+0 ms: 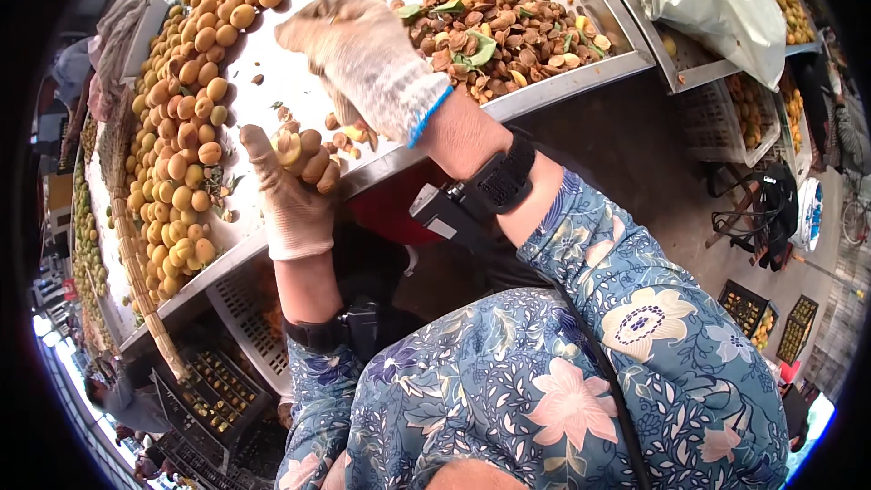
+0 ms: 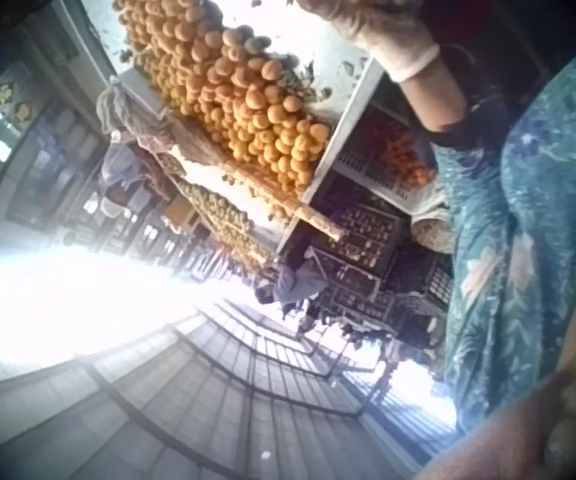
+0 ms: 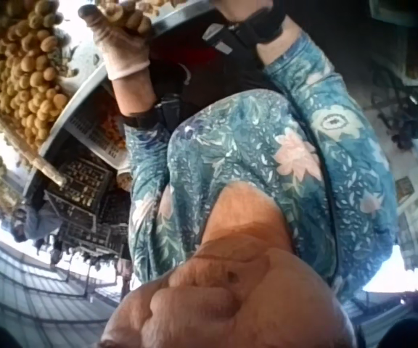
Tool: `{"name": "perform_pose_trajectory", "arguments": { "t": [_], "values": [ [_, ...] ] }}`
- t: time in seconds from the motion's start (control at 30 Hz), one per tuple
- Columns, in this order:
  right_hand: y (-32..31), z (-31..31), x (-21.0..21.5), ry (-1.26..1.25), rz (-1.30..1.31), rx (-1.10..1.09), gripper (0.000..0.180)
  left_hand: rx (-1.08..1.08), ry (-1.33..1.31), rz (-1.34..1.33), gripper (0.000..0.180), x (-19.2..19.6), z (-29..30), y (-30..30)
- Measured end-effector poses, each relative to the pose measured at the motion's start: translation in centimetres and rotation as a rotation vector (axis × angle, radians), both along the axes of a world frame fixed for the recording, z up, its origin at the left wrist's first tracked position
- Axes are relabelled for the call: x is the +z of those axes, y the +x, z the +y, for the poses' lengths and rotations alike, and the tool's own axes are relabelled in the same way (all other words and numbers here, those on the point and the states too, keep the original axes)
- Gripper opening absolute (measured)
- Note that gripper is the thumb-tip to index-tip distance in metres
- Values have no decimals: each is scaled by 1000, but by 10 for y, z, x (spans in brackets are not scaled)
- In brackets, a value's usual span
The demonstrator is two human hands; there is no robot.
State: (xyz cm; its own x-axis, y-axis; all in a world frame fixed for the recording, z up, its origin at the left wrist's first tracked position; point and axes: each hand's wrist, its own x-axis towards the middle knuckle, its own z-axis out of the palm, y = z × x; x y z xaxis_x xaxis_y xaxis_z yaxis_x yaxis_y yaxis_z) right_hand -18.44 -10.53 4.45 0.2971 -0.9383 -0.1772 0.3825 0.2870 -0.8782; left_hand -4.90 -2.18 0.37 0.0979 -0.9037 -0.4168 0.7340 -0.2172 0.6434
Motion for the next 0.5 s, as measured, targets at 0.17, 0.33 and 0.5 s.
{"name": "perform_pose_trajectory", "arguments": {
  "t": [0.17,0.33,0.5],
  "values": [
    [17,32,-4,-471,646,425,42,72,-108,112,65,-29,-6,21],
    [24,43,-10,-594,753,310,26,195,-85,38,68,-20,-12,9],
    [29,44,-21,-632,601,205,20,100,-27,18,69,-20,-10,9]
  ]
}}
